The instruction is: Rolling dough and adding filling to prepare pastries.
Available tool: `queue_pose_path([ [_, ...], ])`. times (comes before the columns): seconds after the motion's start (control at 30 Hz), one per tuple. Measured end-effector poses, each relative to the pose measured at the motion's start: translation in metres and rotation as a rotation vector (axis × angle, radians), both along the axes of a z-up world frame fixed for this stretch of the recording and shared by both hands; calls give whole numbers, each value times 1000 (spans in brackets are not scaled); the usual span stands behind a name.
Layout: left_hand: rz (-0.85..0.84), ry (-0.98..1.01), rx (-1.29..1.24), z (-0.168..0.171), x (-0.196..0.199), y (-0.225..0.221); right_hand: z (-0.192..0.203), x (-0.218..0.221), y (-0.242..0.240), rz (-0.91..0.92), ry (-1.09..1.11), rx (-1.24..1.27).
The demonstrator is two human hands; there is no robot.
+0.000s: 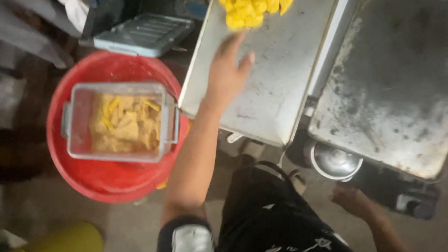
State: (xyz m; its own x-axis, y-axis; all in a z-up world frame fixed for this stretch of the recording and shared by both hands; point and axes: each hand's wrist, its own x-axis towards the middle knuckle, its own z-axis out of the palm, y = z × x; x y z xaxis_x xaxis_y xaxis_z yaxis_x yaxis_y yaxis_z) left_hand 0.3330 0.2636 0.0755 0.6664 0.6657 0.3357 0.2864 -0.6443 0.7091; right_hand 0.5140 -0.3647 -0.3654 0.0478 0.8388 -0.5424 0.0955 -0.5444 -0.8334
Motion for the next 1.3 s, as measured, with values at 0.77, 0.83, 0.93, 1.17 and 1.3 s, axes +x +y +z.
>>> queue_pose_path([
  [0.77, -225, -401, -337, 162, 34, 102, 362, -64, 277, 400, -391, -471],
  [0.83, -325, -415, -576, 110, 38, 73, 442, -48, 301, 298, -336, -320],
  [0.93, -426, -424, -971, 62, 56, 3, 513, -21, 306, -70, -453, 114],
  [1.17, -444, -473, -1318, 68, 95, -158, 580, 3, 327, -668, -765, 634],
  [1.3, -522, -355, -997, 66, 120, -220, 563, 24, 268, -662, -732, 573],
])
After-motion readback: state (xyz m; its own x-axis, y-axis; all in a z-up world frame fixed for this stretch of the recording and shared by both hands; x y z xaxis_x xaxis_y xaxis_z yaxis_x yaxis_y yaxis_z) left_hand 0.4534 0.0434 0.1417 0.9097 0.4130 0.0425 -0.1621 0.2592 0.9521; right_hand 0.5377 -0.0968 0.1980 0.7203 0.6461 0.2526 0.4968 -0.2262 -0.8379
